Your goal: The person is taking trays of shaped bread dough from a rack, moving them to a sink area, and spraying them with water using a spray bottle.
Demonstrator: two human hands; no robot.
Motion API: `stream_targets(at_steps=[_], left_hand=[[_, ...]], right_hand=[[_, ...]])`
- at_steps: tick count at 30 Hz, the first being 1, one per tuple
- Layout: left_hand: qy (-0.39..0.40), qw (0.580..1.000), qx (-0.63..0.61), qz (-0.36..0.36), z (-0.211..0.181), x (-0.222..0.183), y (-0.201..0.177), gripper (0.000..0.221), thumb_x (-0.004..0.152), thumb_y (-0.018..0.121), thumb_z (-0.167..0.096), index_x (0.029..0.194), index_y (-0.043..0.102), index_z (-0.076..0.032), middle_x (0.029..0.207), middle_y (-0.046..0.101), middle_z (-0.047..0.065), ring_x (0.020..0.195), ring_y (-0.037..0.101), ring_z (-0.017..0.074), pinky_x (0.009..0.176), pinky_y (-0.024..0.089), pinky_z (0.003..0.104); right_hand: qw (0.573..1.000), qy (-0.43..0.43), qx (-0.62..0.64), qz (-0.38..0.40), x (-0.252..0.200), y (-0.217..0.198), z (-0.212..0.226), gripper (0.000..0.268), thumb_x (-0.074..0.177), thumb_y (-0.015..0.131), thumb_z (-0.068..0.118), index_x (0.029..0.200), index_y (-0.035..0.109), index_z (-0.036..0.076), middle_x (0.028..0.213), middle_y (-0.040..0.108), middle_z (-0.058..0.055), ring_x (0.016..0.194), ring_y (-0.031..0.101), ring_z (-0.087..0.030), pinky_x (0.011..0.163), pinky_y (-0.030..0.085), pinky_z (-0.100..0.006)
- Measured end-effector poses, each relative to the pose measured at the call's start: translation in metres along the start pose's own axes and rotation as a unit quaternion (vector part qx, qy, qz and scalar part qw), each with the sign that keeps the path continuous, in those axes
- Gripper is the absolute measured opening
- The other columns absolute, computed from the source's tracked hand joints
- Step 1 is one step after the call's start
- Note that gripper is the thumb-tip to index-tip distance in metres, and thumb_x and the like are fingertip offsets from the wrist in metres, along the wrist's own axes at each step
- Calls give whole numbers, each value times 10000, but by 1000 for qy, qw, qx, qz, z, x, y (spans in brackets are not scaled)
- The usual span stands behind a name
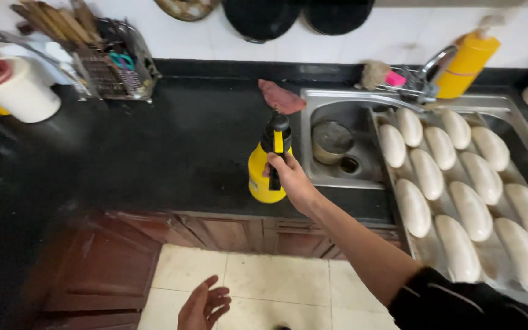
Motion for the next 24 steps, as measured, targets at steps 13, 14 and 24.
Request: stream_targets(at_steps=[13, 14, 24], left_hand=[[40, 998, -36, 17, 33, 42, -43, 567, 1137, 577, -347, 1535, 721, 30, 1195, 817, 355, 1038, 769, 502, 986, 611, 596], [51, 998, -24, 6, 29, 37, -33, 546, 1140, 586, -329, 1536, 721, 21, 1180, 814, 354, 1030, 766, 491, 991, 619, 589], [65, 983, 145, 94, 71, 43, 146, 466, 1075, 704, -265, 1393, 830, 52, 1017, 880, 321, 836, 802, 407, 768, 608, 455]], right_hand=[[996, -1, -83, -9, 55, 30, -26, 522, 1040, 577, 504, 1423, 594, 149, 1334, 694, -56, 1240, 685, -213, 1186, 500, -427], [998, 7, -65, -7, 55, 23, -32, 736, 1022, 628, 547, 1617, 574, 117, 1566, 716, -74, 1424, 701, -215, 1226, 536, -405], [922, -210, -284, -161, -64, -251, -43, 524, 1061, 699, 492, 1434, 730, 126, 1331, 760, -67, 1237, 744, -164, 1070, 583, -336]])
Point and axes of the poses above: each hand's wrist, its own x-axis towards the middle knuckle, its own y-axis out of the palm, z = x × y, the point moved 4 cm from there along x, towards the middle knuckle
